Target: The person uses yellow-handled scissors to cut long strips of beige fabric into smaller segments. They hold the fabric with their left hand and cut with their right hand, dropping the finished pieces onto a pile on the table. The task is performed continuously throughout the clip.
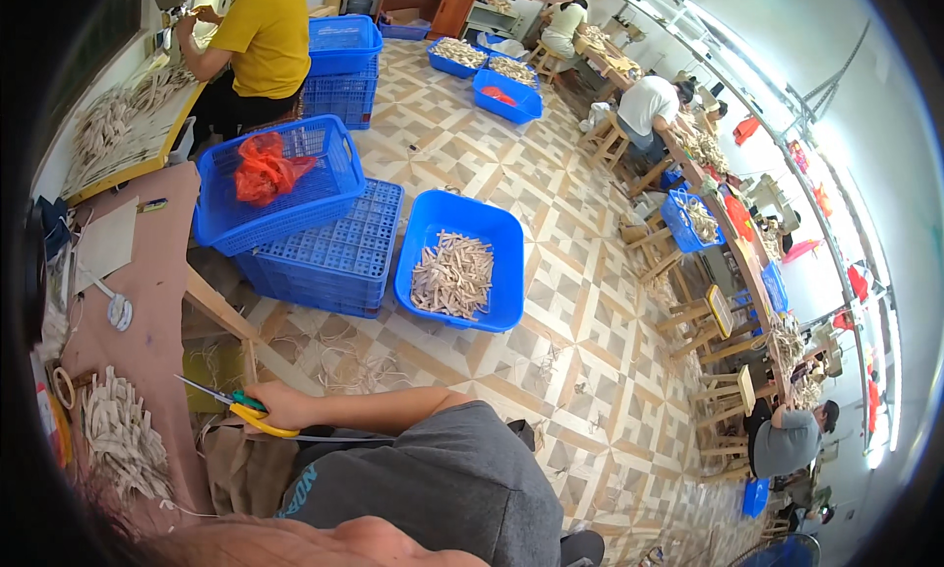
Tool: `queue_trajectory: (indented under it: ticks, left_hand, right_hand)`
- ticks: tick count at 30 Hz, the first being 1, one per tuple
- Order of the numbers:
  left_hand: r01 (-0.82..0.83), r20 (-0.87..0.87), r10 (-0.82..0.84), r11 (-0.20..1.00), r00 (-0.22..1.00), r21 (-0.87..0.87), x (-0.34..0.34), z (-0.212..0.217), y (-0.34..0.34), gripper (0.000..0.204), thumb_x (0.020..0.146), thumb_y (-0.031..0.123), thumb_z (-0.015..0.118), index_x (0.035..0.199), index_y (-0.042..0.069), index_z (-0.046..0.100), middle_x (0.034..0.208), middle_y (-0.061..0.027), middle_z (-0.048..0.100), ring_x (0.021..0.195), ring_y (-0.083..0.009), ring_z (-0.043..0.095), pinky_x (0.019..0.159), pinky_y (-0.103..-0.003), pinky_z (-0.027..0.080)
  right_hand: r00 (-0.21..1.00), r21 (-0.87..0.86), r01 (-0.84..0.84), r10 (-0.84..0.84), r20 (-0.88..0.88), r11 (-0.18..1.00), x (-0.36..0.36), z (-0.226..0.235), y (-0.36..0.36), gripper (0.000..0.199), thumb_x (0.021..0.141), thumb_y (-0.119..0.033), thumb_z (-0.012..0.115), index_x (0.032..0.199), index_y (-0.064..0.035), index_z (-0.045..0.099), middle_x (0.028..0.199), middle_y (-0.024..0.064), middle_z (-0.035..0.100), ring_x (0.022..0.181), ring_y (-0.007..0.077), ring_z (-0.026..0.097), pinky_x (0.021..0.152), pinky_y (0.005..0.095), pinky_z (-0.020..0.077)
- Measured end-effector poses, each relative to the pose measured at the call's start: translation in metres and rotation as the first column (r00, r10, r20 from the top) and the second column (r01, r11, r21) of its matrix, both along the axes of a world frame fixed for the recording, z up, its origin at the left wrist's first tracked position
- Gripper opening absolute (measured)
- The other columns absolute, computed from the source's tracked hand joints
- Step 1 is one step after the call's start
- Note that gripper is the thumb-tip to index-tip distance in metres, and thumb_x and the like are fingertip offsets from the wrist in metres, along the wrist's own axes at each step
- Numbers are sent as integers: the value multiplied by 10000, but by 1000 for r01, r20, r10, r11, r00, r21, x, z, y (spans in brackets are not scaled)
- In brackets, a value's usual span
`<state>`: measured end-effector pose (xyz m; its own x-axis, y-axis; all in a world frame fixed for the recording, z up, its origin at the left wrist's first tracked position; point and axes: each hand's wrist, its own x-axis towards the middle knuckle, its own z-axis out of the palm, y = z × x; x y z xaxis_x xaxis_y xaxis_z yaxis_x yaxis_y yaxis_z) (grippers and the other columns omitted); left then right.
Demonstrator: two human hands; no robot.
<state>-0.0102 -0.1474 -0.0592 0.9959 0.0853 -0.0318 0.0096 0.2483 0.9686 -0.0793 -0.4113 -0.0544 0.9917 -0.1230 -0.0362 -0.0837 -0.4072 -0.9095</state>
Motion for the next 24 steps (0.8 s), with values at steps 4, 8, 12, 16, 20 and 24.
queue_trajectory:
  ticks: [4, 8, 12, 16, 20, 24]
  left_hand:
    - [18, -9, -18, 1000, 1000, -4, -3, -3, 3, 186, 887, 50, 538, 1066, 29, 493, 959, -54, 544, 851, -118, 514, 747, -253, 436]
    - [13, -22, -13, 1000, 1000, -4, -8, -2, 12, 195, 888, 51, 538, 1076, 30, 491, 972, -57, 546, 863, -121, 516, 754, -255, 437]
    - [5, -45, -5, 1000, 999, 5, -10, -1, 26, 204, 889, 53, 537, 1086, 31, 490, 985, -60, 547, 875, -124, 518, 761, -257, 438]
    - [-5, -68, 5, 1000, 998, 7, -11, -8, 39, 212, 890, 55, 537, 1095, 31, 488, 998, -62, 548, 886, -128, 520, 768, -260, 439]
    - [-7, -98, 8, 1000, 995, 11, -7, -14, 56, 221, 891, 57, 537, 1105, 32, 486, 1011, -65, 550, 898, -131, 522, 775, -262, 440]
    - [6, -129, -8, 1000, 992, -17, -5, -25, 70, 230, 892, 58, 536, 1114, 32, 485, 1024, -68, 551, 910, -134, 524, 782, -264, 441]
  right_hand:
    - [1000, -11, 0, 0, -6, 1000, -10, 6, 14, 492, 712, -417, 715, 915, -16, 515, 834, 186, 590, 793, 356, 576, 665, 408, 434]
    - [995, -8, -59, 60, 81, 998, -16, -1, 22, 504, 693, -411, 733, 893, 0, 520, 830, 195, 589, 784, 362, 573, 655, 413, 433]
    - [978, 126, -80, 54, 199, 989, -26, -11, 24, 486, 691, -394, 739, 870, 4, 524, 806, 174, 587, 767, 315, 580, 655, 395, 431]
    - [990, 187, -83, 59, 131, 979, -40, -4, 18, 417, 725, -365, 725, 843, -13, 533, 759, 102, 582, 727, 226, 574, 627, 337, 420]
    - [995, 549, -95, 61, 80, 830, -50, 7, 19, 297, 795, -312, 661, 795, -50, 521, 695, 11, 525, 624, 116, 522, 536, 259, 374]
    - [970, 821, -195, 227, 81, 537, -59, 10, 13, 222, 831, -240, 591, 721, -73, 495, 645, -23, 472, 556, 52, 440, 481, 228, 329]
